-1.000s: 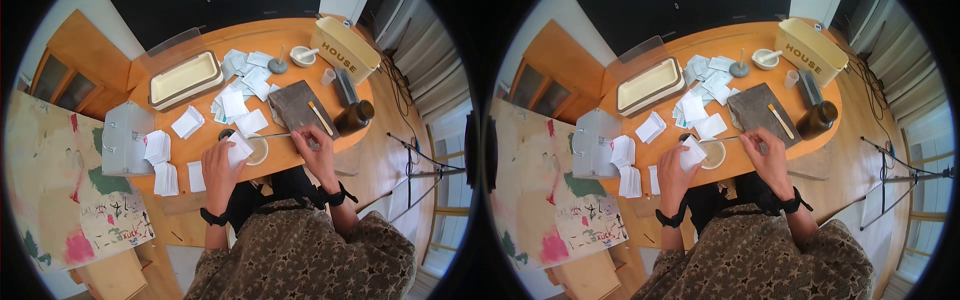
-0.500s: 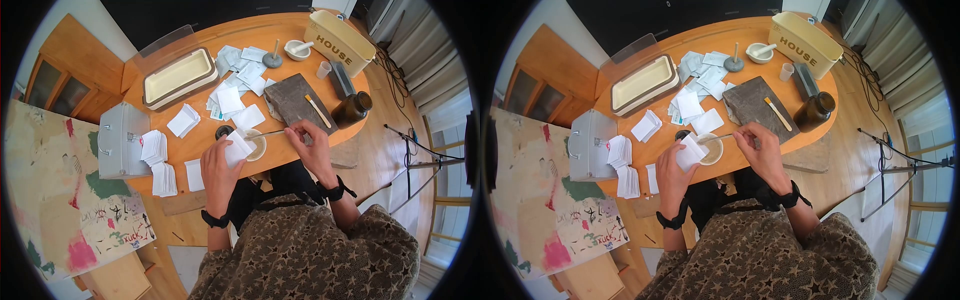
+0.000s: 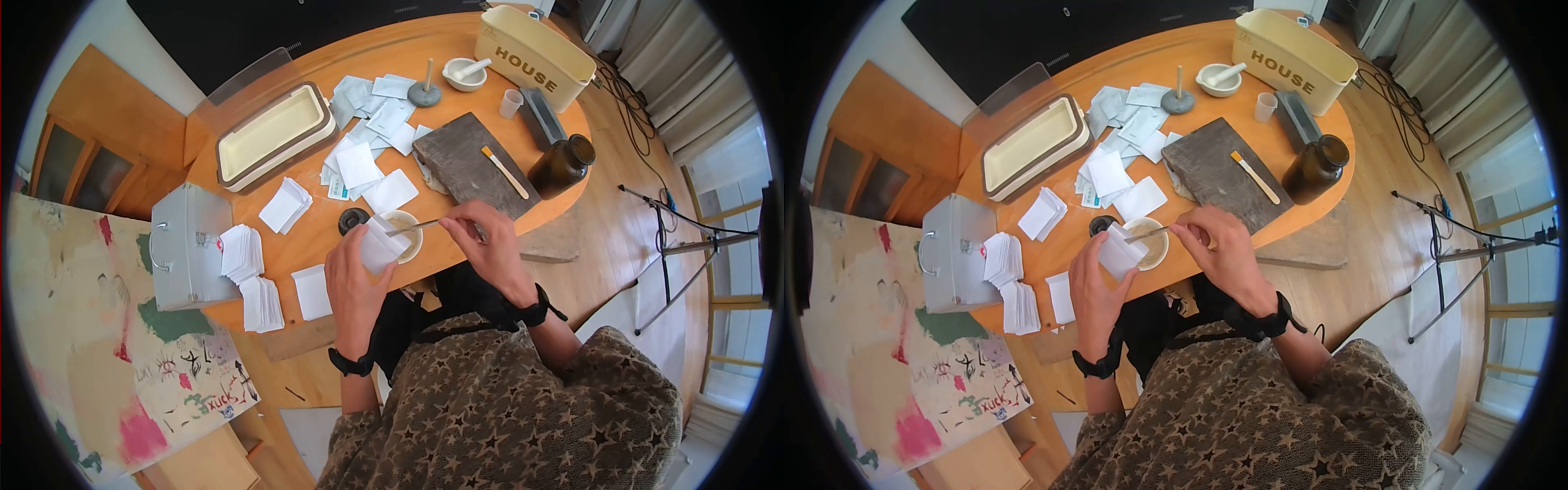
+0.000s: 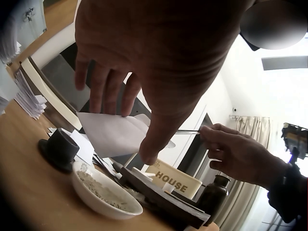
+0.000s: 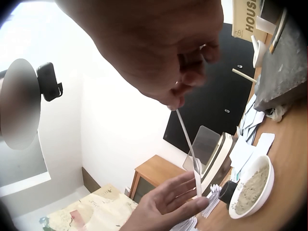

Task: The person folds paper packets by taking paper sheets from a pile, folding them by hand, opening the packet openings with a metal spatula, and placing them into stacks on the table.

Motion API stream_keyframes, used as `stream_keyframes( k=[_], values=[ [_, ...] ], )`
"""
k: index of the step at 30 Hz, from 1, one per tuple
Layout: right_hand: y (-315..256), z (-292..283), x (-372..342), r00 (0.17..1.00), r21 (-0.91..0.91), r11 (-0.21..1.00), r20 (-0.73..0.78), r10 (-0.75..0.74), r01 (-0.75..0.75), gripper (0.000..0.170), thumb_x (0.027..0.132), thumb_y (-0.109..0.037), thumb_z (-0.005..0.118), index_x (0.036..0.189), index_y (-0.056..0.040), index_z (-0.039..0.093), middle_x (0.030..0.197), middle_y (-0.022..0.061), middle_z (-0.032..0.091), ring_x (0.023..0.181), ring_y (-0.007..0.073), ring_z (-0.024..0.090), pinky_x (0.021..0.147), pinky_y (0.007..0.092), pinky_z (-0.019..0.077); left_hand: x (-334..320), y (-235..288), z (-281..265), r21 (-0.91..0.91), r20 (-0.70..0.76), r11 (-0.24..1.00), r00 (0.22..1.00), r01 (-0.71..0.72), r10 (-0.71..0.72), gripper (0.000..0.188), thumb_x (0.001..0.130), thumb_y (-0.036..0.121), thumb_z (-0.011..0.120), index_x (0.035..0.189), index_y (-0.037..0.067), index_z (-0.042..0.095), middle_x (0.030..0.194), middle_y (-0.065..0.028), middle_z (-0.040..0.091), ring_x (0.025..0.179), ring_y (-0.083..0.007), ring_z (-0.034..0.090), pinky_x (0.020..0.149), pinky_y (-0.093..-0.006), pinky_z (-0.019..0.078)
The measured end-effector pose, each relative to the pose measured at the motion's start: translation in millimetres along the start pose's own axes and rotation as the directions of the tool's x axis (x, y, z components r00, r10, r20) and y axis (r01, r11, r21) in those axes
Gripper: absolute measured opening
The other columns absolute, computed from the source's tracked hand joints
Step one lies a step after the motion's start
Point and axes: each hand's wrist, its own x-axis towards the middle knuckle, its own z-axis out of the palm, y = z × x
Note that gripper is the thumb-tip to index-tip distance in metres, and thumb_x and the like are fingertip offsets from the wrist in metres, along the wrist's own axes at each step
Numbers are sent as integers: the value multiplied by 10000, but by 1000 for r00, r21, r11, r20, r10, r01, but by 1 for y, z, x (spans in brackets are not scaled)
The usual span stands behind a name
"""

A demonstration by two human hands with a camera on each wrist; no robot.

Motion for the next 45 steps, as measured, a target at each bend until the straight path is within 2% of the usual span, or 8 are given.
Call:
stream_keyframes(
  k=[1,3,6,14,21,25,31,45],
  values=[
    [1,-1,0,1000,0,1000,-5,2,-2,82,899,-103,760,925,-44,710,738,55,601,621,173,530,589,310,426,1,1,0,5,-3,1000,1000,-2,2,739,735,130,880,1381,78,526,1353,-123,610,1248,-349,563,1074,-445,431],
    [3,-2,-1,962,-258,927,63,-265,272,86,865,-126,782,929,-102,730,750,29,590,631,210,534,610,339,413,3,0,1,-9,-14,1000,1000,-12,12,733,742,128,876,1383,76,526,1351,-129,609,1253,-348,560,1074,-443,432],
    [3,-1,-3,959,-283,917,69,-273,281,109,841,-150,799,930,-137,738,762,7,595,639,210,540,621,347,400,5,-1,1,-22,-18,1000,1000,-19,19,720,753,129,871,1382,72,527,1348,-141,607,1258,-351,559,1074,-442,434],
    [12,1,-3,990,-147,980,-40,-139,131,77,860,-107,790,898,-95,725,744,19,612,611,183,550,619,333,405,4,-8,0,8,-36,1000,999,11,-11,670,752,150,873,1326,54,543,1316,-139,618,1207,-356,575,1060,-449,438],
    [14,1,-2,985,-47,999,-171,3,-12,85,869,-61,780,885,-45,698,732,57,613,616,184,545,609,323,425,-3,-19,-22,100,-58,981,985,165,-160,577,781,213,876,1246,56,573,1242,-166,662,1181,-367,601,1021,-455,458],
    [21,0,-4,985,-50,998,-170,30,-39,86,878,-60,774,886,-33,693,743,70,622,620,190,547,612,324,440,-19,-40,-40,182,-180,951,959,251,-218,543,808,273,852,1215,78,550,1162,-137,690,1103,-358,625,1053,-463,412],
    [30,6,-6,986,-38,995,-142,85,-92,88,887,-65,767,881,-30,686,747,73,623,624,190,550,605,321,442,-45,-50,-55,291,-149,849,897,442,-416,509,854,378,810,1174,96,532,1127,-119,694,1085,-325,652,1094,-514,374],
    [42,13,-12,996,-98,993,-61,67,-73,94,889,-103,757,868,-54,680,701,51,588,600,195,541,622,330,416,-58,-64,-30,429,-76,765,863,481,-499,507,823,389,820,1119,98,528,1158,-117,644,1118,-319,615,1055,-483,378]
  ],
)
